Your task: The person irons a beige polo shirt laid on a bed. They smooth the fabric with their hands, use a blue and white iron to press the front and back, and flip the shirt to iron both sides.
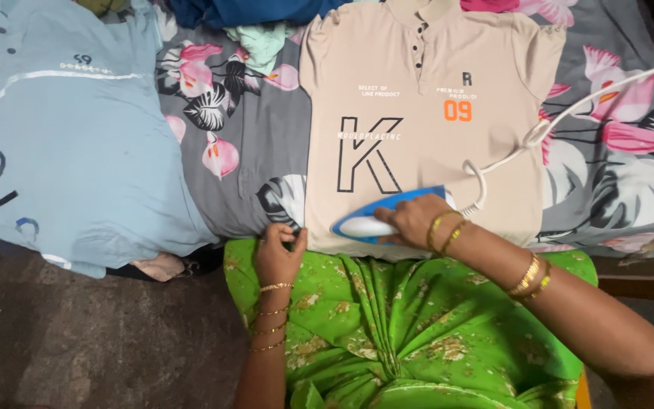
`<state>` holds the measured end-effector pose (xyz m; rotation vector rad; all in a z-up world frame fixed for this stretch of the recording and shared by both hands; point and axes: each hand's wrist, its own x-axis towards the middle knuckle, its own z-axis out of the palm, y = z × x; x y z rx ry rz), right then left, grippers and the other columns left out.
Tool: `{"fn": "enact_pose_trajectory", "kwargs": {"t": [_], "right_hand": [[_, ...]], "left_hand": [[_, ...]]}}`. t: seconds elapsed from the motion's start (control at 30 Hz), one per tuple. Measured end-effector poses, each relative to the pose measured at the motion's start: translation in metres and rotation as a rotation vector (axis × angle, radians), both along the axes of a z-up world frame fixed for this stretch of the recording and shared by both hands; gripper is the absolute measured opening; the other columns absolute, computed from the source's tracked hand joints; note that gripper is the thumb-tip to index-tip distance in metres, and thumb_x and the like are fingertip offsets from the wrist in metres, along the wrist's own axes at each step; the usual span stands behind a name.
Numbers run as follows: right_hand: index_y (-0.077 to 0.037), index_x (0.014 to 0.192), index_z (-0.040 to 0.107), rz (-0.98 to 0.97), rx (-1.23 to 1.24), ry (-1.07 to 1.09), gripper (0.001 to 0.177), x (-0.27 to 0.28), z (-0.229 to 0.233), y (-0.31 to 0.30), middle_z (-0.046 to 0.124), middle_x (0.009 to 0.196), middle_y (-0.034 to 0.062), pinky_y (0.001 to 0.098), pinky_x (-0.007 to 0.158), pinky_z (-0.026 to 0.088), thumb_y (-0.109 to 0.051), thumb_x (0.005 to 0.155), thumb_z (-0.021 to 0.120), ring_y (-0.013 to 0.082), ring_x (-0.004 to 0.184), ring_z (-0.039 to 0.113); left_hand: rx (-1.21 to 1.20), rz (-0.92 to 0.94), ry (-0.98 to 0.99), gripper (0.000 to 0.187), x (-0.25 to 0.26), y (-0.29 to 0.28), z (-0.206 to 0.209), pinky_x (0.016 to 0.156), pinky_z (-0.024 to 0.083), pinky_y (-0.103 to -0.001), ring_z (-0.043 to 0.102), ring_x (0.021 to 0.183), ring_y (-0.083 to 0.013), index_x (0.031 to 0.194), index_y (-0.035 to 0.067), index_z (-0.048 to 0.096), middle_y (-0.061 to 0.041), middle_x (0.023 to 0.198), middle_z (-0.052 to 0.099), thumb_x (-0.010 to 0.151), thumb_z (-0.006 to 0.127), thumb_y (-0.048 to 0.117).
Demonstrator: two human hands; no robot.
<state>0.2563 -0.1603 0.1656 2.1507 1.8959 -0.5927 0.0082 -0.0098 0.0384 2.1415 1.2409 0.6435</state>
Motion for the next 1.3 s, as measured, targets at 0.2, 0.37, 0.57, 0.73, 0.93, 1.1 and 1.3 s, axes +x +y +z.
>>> {"fn": "enact_pose_trajectory", "kwargs": {"t": [0.2,0.37,0.57,0.73,0.93,1.1,1.3], "right_hand": [[-0.023,0.123,0.065,-0.093,0.247,-0.067,0.052,0.01,-0.016,-0.065,0.072,0.081,0.0123,0.0473,0.055,0.057,-0.062,0.088,0.061,0.0347,0.063,0.071],[-0.018,0.115,0.065,-0.312,0.427,-0.116,0.05,0.015,-0.014,-0.086,0.072,0.076,0.0137,0.0482,0.054,0.056,-0.059,0.086,0.063,0.0369,0.062,0.07],[-0.014,0.109,0.062,-0.583,0.424,-0.167,0.049,0.014,-0.016,-0.091,0.072,0.073,0.0176,0.0503,0.055,0.056,-0.059,0.089,0.063,0.0395,0.064,0.07],[-0.014,0.11,0.062,-0.767,0.298,-0.187,0.051,0.039,-0.013,-0.11,0.072,0.076,0.0188,0.0513,0.059,0.056,-0.061,0.091,0.063,0.0402,0.069,0.072],[-0.008,0.115,0.063,-1.034,0.225,-0.225,0.061,0.104,-0.003,-0.126,0.073,0.085,0.0279,0.0541,0.07,0.058,-0.064,0.09,0.067,0.0469,0.08,0.072],[-0.007,0.116,0.068,-1.15,0.223,-0.233,0.06,0.157,0.001,-0.115,0.073,0.096,0.0267,0.0544,0.08,0.056,-0.06,0.088,0.072,0.046,0.092,0.071],[-0.016,0.123,0.07,-0.896,0.204,-0.198,0.059,0.19,0.011,-0.123,0.075,0.098,0.0222,0.0521,0.085,0.056,-0.059,0.083,0.076,0.0438,0.093,0.071]], "left_hand": [[0.288,-0.098,-0.025,0.02,0.021,-0.004,0.022,0.096,0.049,-0.044,0.063,0.111,-0.0323,0.102,0.006,0.065,-0.012,0.107,0.071,0.091,0.074,0.022],[0.393,-0.302,-0.097,0.031,0.081,-0.01,0.023,0.119,0.034,-0.05,0.048,0.139,-0.0348,0.123,0.006,0.063,-0.016,0.141,0.06,0.098,0.065,0.024],[0.447,-0.472,0.097,0.065,0.126,-0.023,0.017,0.123,0.012,-0.056,0.025,0.152,-0.0385,0.147,0.007,0.051,-0.019,0.161,0.04,0.098,0.056,0.049],[0.454,-0.511,0.159,0.074,0.121,-0.022,0.011,0.124,0.008,-0.058,0.023,0.154,-0.0379,0.152,0.011,0.048,-0.017,0.164,0.036,0.095,0.053,0.059],[0.476,-0.515,0.142,0.079,0.121,-0.021,0.01,0.124,0.01,-0.059,0.024,0.154,-0.0384,0.152,0.011,0.049,-0.017,0.164,0.035,0.092,0.057,0.062],[0.489,-0.533,0.175,0.086,0.118,-0.022,0.012,0.123,0.01,-0.061,0.025,0.154,-0.0391,0.152,0.011,0.049,-0.018,0.164,0.034,0.088,0.062,0.066],[0.505,-0.556,0.218,0.092,0.108,-0.025,0.013,0.123,0.009,-0.062,0.022,0.155,-0.038,0.154,0.013,0.047,-0.017,0.166,0.031,0.084,0.062,0.07]]}}
